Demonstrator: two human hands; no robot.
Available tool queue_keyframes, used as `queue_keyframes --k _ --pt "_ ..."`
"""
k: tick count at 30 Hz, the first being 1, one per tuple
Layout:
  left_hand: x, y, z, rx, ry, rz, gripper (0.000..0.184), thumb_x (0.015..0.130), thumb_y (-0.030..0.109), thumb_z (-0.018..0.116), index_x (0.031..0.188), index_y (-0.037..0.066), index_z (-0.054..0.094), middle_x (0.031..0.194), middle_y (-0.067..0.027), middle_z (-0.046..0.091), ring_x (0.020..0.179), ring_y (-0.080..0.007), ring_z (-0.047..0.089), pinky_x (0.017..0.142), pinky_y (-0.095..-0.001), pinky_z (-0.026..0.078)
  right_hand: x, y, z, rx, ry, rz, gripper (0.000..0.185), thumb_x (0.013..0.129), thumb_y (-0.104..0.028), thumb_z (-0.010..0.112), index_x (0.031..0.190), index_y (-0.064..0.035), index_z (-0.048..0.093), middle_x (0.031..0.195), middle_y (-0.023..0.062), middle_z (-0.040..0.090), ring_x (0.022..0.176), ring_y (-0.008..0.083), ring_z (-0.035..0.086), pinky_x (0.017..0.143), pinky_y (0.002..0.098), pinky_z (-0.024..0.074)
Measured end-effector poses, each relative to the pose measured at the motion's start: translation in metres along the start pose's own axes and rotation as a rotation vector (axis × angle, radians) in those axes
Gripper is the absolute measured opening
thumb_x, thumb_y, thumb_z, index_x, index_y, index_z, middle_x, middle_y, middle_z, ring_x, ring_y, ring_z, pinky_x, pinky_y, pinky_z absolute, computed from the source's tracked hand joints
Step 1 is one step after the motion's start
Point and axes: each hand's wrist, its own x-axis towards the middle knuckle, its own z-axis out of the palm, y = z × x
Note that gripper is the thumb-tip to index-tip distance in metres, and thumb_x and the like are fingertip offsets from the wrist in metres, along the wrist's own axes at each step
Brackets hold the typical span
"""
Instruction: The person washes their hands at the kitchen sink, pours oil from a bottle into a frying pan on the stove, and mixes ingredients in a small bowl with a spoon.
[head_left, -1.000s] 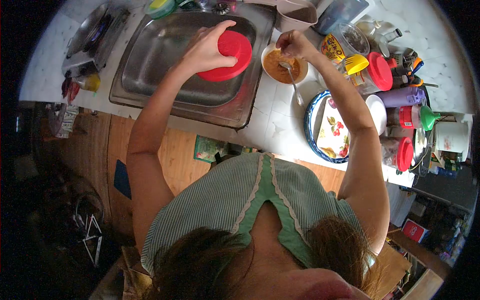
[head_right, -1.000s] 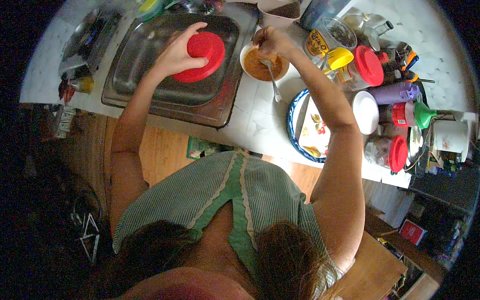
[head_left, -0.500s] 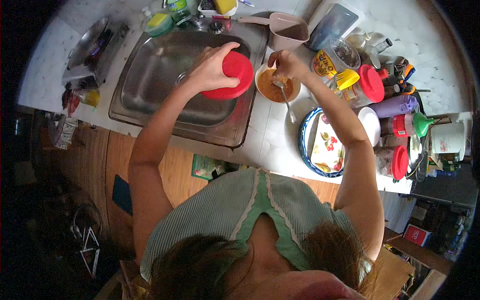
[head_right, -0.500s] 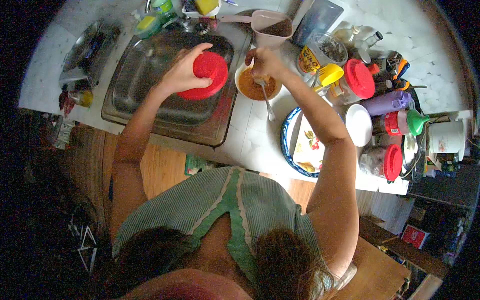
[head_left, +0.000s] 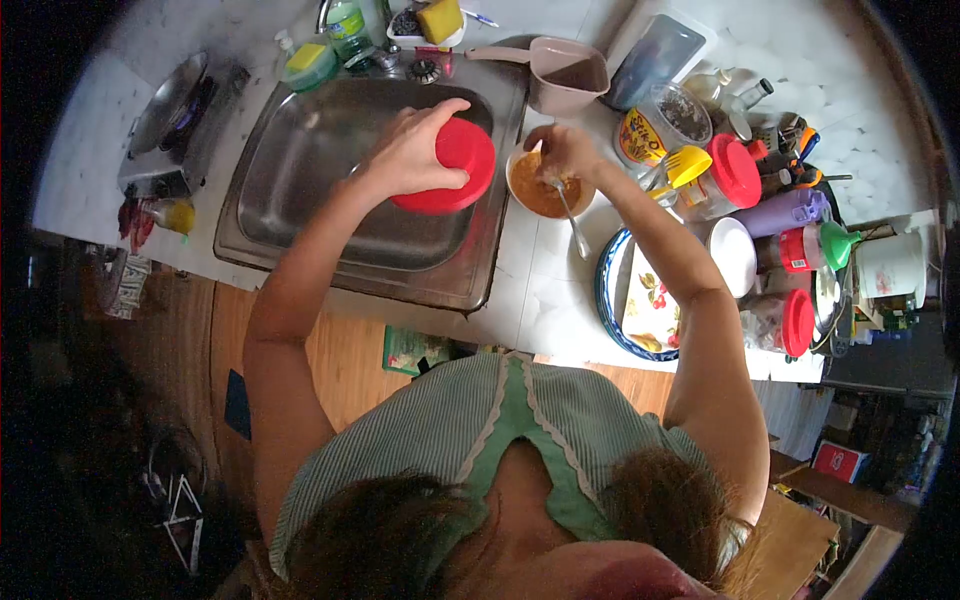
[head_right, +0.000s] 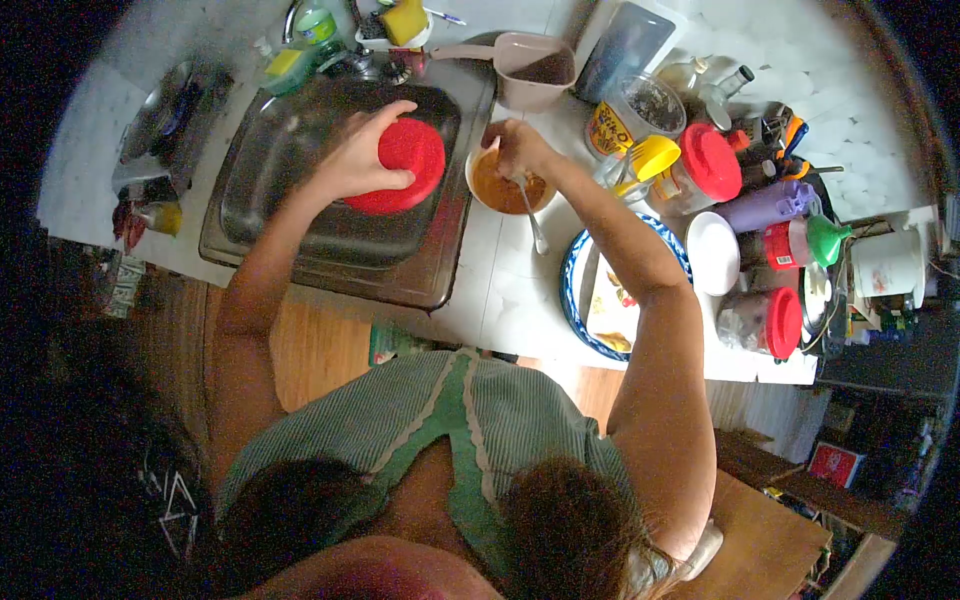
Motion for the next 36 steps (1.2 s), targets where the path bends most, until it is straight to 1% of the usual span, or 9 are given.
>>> queue_keyframes --k 3,5,10,13,21,28,30,34,36 --pt "0.003 -0.002 0.001 0.032 0.007 0.032 0.082 0.055 0.033 0.073 0.128 0.012 0.044 0.109 -0.0176 0.058 0.102 -0.0362 0.052 0.091 -0.0432 0.041 0.031 0.084 0.044 0.426 0.006 0.027 0.028 0.063 -0.011 0.063 0.09 -0.0058 0.064 0.086 0.0165 0.064 0.08 0.0325 0.061 0.071 0.0373 0.0507" --pt "0.004 0.0 -0.002 0.051 0.022 0.063 0.08 0.055 0.032 0.073 0.127 0.012 0.045 0.111 -0.0172 0.058 0.102 -0.0364 0.052 0.091 -0.043 0.04 0.005 0.018 0.016 -0.124 0.104 -0.097 0.022 0.068 -0.013 0.056 0.088 -0.0074 0.064 0.085 0.0158 0.064 0.084 0.0347 0.061 0.073 0.0402 0.0506" --pt "0.003 -0.013 0.009 0.067 0.102 0.193 0.079 0.049 0.033 0.073 0.119 0.006 0.05 0.108 -0.0165 0.057 0.1 -0.0315 0.054 0.087 -0.0437 0.04 0.015 0.043 0.022 -0.147 0.161 -0.178 0.043 0.057 -0.004 0.07 0.098 -0.0069 0.061 0.098 0.0148 0.063 0.093 0.0336 0.059 0.08 0.0377 0.0477" --pt "-0.015 -0.004 0.005 0.165 0.088 0.083 0.077 0.051 0.038 0.073 0.119 0.01 0.05 0.104 -0.0176 0.057 0.095 -0.0368 0.054 0.084 -0.0443 0.043 0.027 0.062 0.03 -0.074 0.089 -0.33 0.034 0.061 0.0 0.069 0.094 -0.0057 0.06 0.077 0.0151 0.062 0.071 0.0221 0.061 0.065 0.0309 0.0479" --pt "-0.03 -0.024 0.014 0.108 0.125 0.006 0.077 0.05 0.039 0.071 0.118 0.009 0.05 0.102 -0.0168 0.058 0.1 -0.0343 0.053 0.086 -0.0451 0.042 0.013 0.022 0.019 -0.257 0.001 -0.208 0.055 0.05 -0.001 0.073 0.103 -0.0073 0.061 0.064 0.0009 0.055 0.058 0.0135 0.053 0.054 0.0277 0.0443" --pt "-0.043 -0.035 0.044 0.069 0.19 -0.102 0.079 0.048 0.045 0.072 0.116 0.012 0.052 0.106 -0.0179 0.058 0.098 -0.038 0.054 0.08 -0.0514 0.046 0.006 0.024 0.009 -0.368 0.075 -0.12 0.041 0.049 -0.001 0.071 0.087 -0.0072 0.058 0.058 0.0082 0.052 0.054 0.0228 0.053 0.052 0.0359 0.0427" --pt "-0.039 -0.041 0.06 0.11 0.23 -0.121 0.075 0.048 0.043 0.072 0.113 0.011 0.053 0.104 -0.0174 0.059 0.098 -0.0369 0.054 0.079 -0.0504 0.045 0.007 0.037 0.014 -0.466 0.248 -0.188 0.039 0.05 -0.001 0.069 0.087 -0.0066 0.058 0.057 0.0077 0.051 0.052 0.0243 0.051 0.051 0.0373 0.0414" --pt "-0.028 -0.033 0.074 0.088 0.157 -0.177 0.072 0.05 0.04 0.071 0.114 0.012 0.052 0.104 -0.0159 0.059 0.1 -0.037 0.053 0.078 -0.0516 0.045 -0.005 0.029 0.021 -0.179 0.118 -0.145 0.031 0.054 0.003 0.065 0.081 -0.0056 0.053 0.056 0.0032 0.04 0.05 0.0172 0.041 0.047 0.0314 0.0348" --pt "-0.022 -0.03 0.077 0.028 0.071 -0.174 0.077 0.052 0.037 0.072 0.121 0.014 0.048 0.105 -0.0159 0.058 0.101 -0.0396 0.051 0.079 -0.0551 0.043 -0.006 0.037 0.021 -0.273 0.068 0.035 0.029 0.053 0.0 0.067 0.08 -0.0034 0.057 0.063 0.0062 0.052 0.055 0.0177 0.05 0.052 0.0315 0.0412"
